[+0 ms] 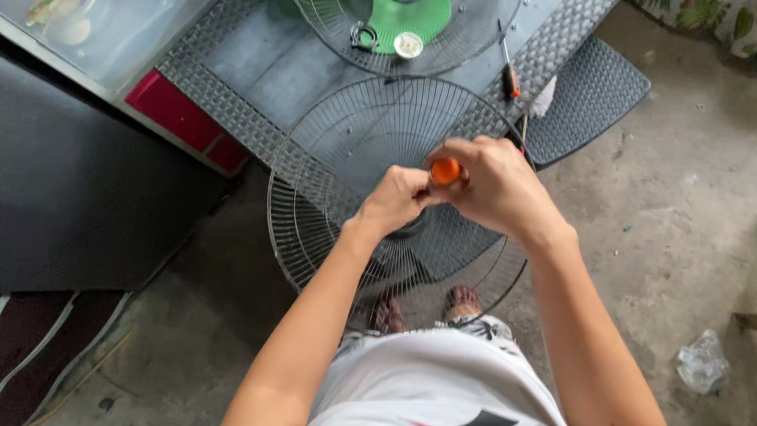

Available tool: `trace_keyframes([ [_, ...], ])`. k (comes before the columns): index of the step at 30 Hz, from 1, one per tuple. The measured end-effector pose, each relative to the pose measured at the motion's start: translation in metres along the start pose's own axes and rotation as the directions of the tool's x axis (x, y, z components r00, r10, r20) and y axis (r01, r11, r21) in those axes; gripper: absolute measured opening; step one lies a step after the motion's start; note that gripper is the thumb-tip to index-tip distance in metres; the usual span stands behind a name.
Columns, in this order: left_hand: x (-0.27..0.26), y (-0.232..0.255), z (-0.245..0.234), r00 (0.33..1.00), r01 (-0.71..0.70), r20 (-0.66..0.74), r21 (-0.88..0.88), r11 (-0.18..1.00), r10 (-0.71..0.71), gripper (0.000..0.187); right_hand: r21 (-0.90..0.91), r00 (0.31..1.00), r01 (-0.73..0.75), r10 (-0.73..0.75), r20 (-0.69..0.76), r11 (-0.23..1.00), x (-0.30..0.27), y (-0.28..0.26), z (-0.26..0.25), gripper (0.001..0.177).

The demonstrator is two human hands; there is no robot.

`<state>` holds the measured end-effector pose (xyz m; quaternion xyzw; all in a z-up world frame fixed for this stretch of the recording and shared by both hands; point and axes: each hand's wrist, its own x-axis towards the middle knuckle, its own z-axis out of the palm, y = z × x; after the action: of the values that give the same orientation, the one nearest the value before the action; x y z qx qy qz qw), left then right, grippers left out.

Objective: The person uses a screwdriver to tighten screws on the front grill of a standing fan. They then place a white plastic hub cap onto the center of the grill and lift the grill to attach it to the fan base.

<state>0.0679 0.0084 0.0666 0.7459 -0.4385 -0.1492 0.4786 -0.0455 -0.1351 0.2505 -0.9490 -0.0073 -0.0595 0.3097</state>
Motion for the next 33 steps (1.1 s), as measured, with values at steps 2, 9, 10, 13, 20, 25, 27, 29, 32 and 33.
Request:
trace_keyframes([
  [2,-0.003,0.003,0.0,0.998,0.05,0.049,-0.014,0.999,-0.049,0.019,0.036,0.998,-0.049,0.05,-0.023,0.998,-0.002,-0.003,0.005,0.037],
  [9,0.005,0.027,-0.011,0.998,0.061,-0.013,-0.042,0.997,-0.061,0.02,-0.061,0.988,0.021,-0.03,-0.155,0.998,-0.006,-0.011,-0.005,0.031],
  [10,0.006,0.028,-0.016,0.999,0.034,-0.015,-0.032,0.999,-0.034,0.02,-0.051,0.988,-0.003,-0.005,-0.153,0.999,-0.004,-0.011,-0.006,0.031],
  [13,0.006,0.028,-0.019,1.0,0.012,-0.002,-0.02,1.0,-0.013,0.02,-0.034,0.988,-0.039,0.034,-0.152,0.999,-0.005,-0.01,-0.007,0.033],
  [20,-0.004,0.013,-0.009,0.998,0.07,0.008,-0.038,0.997,-0.07,0.018,-0.045,0.991,0.008,-0.014,-0.131,0.999,-0.004,-0.007,0.008,0.034],
  [25,-0.005,0.007,-0.005,0.999,0.047,-0.001,-0.026,0.999,-0.047,0.017,-0.066,0.992,0.0,-0.008,-0.127,0.998,-0.005,-0.002,0.011,0.034],
  [27,-0.004,0.007,-0.004,0.999,0.041,0.002,-0.019,0.999,-0.041,0.017,-0.077,0.993,-0.023,0.014,-0.115,0.997,-0.006,-0.002,0.012,0.033],
  [29,-0.003,0.008,-0.003,1.0,0.016,-0.003,0.007,1.0,-0.016,0.015,-0.078,0.993,-0.02,0.01,-0.122,0.997,-0.007,-0.002,0.011,0.033],
  [32,0.0,0.01,-0.003,1.0,0.013,-0.005,0.02,1.0,-0.013,0.015,-0.071,0.989,0.008,-0.018,-0.145,0.997,-0.007,-0.003,0.01,0.035],
  [33,0.0,0.011,-0.003,1.0,0.018,-0.005,0.019,1.0,-0.018,0.015,-0.067,0.988,0.021,-0.031,-0.154,0.998,-0.007,-0.004,0.009,0.035],
])
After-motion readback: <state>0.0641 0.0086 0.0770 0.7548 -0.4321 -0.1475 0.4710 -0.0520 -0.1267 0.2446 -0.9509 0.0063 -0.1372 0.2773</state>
